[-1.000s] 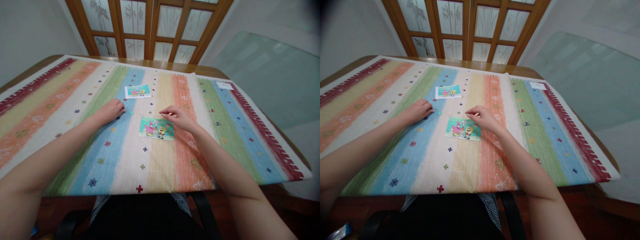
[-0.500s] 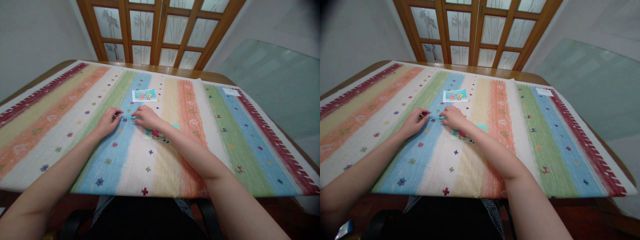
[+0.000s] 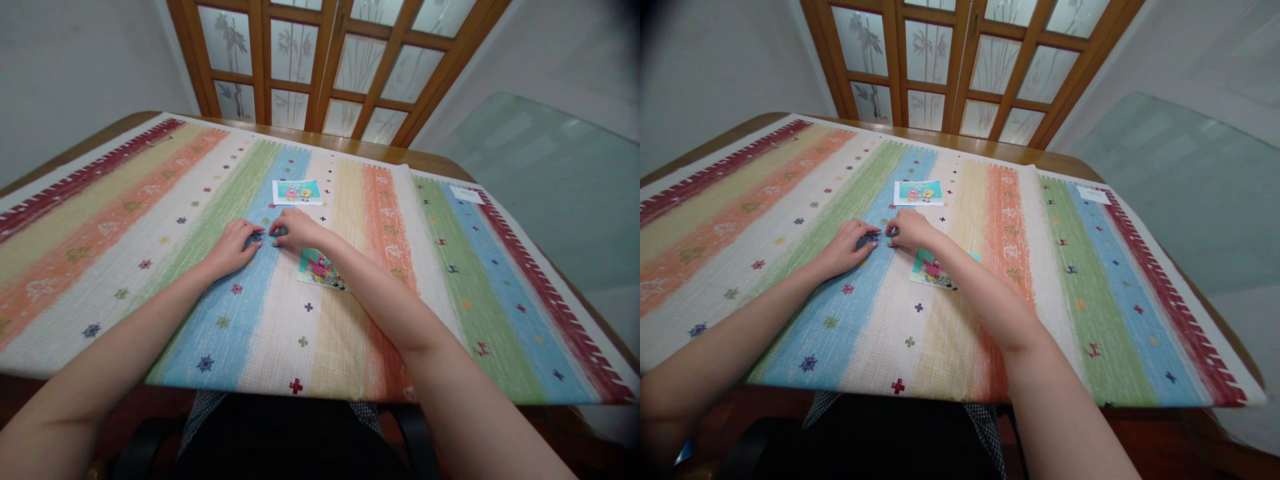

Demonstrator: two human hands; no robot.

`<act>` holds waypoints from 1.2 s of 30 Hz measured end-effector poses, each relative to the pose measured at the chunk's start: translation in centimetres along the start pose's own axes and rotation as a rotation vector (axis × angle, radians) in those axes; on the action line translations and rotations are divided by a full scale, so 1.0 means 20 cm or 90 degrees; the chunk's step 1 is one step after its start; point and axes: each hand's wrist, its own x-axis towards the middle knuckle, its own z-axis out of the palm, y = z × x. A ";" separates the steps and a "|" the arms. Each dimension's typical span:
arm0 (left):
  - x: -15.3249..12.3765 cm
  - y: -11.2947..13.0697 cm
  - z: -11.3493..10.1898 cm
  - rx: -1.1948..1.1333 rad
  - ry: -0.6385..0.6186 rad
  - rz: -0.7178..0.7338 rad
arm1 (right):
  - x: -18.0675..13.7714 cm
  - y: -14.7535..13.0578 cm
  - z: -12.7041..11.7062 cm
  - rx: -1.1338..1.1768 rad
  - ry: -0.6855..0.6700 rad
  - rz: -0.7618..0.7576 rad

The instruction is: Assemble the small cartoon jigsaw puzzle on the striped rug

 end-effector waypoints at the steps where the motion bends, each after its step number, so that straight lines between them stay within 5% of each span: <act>1: 0.00 0.00 0.00 0.000 0.000 0.001 | -0.02 0.00 0.00 -0.012 0.001 0.003; 11: 0.00 0.03 0.00 0.012 0.004 0.000 | -0.06 0.07 0.06 0.056 0.053 -0.007; 19: 0.00 0.08 -0.01 0.014 -0.011 0.018 | -0.11 -0.03 0.04 0.192 0.050 0.034; 24: -0.01 0.17 -0.03 0.044 -0.016 0.066 | -0.29 -0.02 -0.02 0.289 0.104 0.047; 30: -0.04 0.36 0.02 0.017 -0.100 0.219 | -0.58 0.00 0.04 0.498 0.121 0.222; 36: -0.07 0.46 0.08 -0.003 -0.133 0.283 | -0.64 0.01 0.13 0.421 0.163 0.212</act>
